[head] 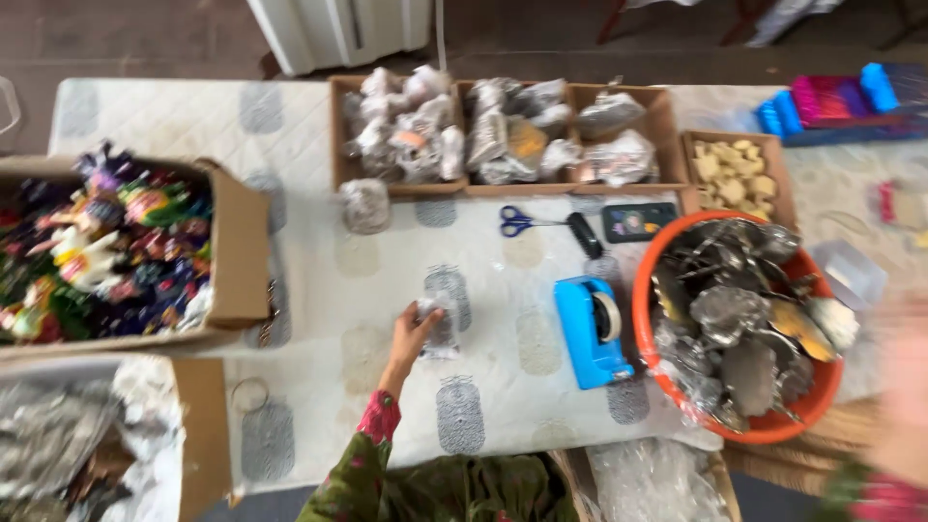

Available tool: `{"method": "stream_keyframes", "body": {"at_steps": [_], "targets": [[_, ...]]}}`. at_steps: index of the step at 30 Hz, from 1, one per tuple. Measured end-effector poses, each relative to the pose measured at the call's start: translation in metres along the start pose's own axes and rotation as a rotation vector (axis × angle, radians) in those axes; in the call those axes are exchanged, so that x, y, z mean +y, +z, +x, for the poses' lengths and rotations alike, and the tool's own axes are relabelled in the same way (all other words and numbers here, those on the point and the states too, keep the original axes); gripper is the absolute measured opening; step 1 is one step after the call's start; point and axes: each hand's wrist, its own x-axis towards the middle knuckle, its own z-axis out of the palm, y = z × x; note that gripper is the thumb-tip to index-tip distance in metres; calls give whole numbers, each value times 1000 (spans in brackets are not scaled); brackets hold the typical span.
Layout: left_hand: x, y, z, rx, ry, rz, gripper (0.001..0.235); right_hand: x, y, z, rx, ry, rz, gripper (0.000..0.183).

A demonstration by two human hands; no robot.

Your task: The person is packing small decorative items into plastic bags and boxes.

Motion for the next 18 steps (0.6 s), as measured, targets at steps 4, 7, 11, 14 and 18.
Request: {"method": "stream_keyframes", "body": {"at_steps": [4, 7, 11, 14, 18], "targets": [[6, 1, -7, -3, 0, -51, 29, 210, 144, 19, -219, 79, -60, 36], [19, 0, -13, -26, 34, 58, 28, 309, 282, 6, -465, 16, -134, 32], [31, -2, -18, -39, 39, 3, 32, 361, 361, 2, -457, -49, -195, 50], [28, -8, -16, -52, 89, -59, 31, 405, 378, 2, -441, 147, -20, 44], [17, -9, -15, 24, -31, 125, 27, 410, 379, -3, -395, 242, 93, 35]]}}
